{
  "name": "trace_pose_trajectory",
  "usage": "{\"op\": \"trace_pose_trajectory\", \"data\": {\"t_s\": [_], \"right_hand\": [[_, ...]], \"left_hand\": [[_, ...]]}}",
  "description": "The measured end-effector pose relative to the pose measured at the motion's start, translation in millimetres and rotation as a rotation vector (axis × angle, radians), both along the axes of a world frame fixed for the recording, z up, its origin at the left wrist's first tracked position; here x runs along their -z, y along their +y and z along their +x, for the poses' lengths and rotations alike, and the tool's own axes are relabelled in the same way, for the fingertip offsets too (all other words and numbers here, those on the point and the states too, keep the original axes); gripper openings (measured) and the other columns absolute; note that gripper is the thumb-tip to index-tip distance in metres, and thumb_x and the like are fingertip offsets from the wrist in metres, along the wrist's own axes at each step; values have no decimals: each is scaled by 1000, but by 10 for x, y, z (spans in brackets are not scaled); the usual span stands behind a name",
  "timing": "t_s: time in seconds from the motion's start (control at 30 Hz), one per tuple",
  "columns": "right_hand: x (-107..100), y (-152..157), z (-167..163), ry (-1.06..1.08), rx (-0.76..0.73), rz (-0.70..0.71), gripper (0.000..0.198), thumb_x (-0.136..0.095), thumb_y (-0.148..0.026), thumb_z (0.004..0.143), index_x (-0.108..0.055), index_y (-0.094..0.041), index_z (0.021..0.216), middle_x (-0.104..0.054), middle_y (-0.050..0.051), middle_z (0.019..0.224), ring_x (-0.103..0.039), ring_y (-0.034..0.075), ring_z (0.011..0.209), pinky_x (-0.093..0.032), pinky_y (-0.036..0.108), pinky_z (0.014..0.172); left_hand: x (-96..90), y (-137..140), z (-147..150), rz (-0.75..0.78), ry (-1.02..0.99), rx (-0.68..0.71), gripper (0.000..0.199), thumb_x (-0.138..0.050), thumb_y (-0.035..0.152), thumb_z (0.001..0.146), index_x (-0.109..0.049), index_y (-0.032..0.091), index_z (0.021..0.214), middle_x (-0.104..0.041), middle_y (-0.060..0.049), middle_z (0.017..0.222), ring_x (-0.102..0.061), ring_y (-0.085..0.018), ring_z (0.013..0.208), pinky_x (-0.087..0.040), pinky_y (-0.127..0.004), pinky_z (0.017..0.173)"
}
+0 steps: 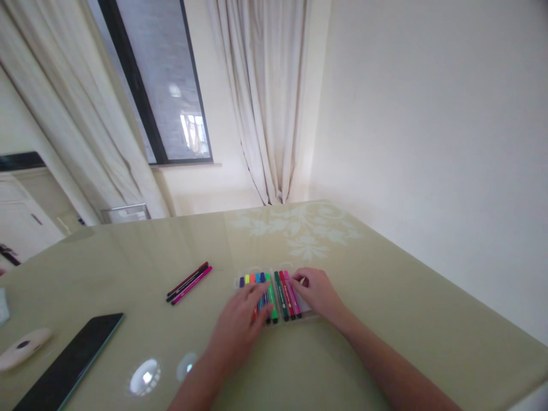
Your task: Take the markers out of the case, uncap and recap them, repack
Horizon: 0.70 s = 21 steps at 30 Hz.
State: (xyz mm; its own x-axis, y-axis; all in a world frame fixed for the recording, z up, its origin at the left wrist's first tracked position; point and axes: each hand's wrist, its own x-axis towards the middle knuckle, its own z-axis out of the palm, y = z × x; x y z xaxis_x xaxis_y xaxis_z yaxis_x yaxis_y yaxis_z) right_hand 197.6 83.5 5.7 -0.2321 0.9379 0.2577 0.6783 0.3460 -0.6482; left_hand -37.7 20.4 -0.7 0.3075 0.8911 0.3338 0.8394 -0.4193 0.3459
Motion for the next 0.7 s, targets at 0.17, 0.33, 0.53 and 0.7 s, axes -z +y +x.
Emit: {"op": "trace_pose_trajectory", "data": {"t_s": [0.17, 0.33, 0.53, 0.7], "right_hand": [[-25, 1, 13, 19, 31, 58, 21, -61, -31, 92, -74, -21, 79, -74, 4, 77, -63, 18, 67, -46, 29, 67], [-12, -9, -9, 20, 4, 75, 21, -60, -32, 92, -74, -20, 81, -74, 5, 78, -62, 18, 66, -45, 30, 66], [-61, -104, -117, 175, -57, 17, 26, -60, -39, 94, -75, -21, 85, -73, 4, 79, -60, 18, 68, -44, 30, 66], [-105, -227, -315, 597, -235, -268, 34, -65, -54, 91, -71, -21, 86, -64, -1, 70, -54, 14, 60, -42, 26, 58]], "left_hand": [[-95, 140, -717, 57, 188, -683, 39, -40, 32, 103, -63, 15, 130, -66, -16, 124, -60, -37, 115, -52, -52, 95], [-53, 141, -950, -68, 208, -797, 32, -45, 29, 99, -68, 13, 113, -68, -18, 112, -60, -41, 111, -51, -54, 89], [-86, 163, -433, -89, -76, -496, 30, -38, 33, 104, -65, 20, 104, -74, -7, 101, -70, -22, 94, -55, -34, 85], [-99, -70, 231, -140, -604, -77, 25, -51, 44, 101, -63, 23, 105, -74, -3, 96, -70, -19, 80, -55, -30, 72]]}}
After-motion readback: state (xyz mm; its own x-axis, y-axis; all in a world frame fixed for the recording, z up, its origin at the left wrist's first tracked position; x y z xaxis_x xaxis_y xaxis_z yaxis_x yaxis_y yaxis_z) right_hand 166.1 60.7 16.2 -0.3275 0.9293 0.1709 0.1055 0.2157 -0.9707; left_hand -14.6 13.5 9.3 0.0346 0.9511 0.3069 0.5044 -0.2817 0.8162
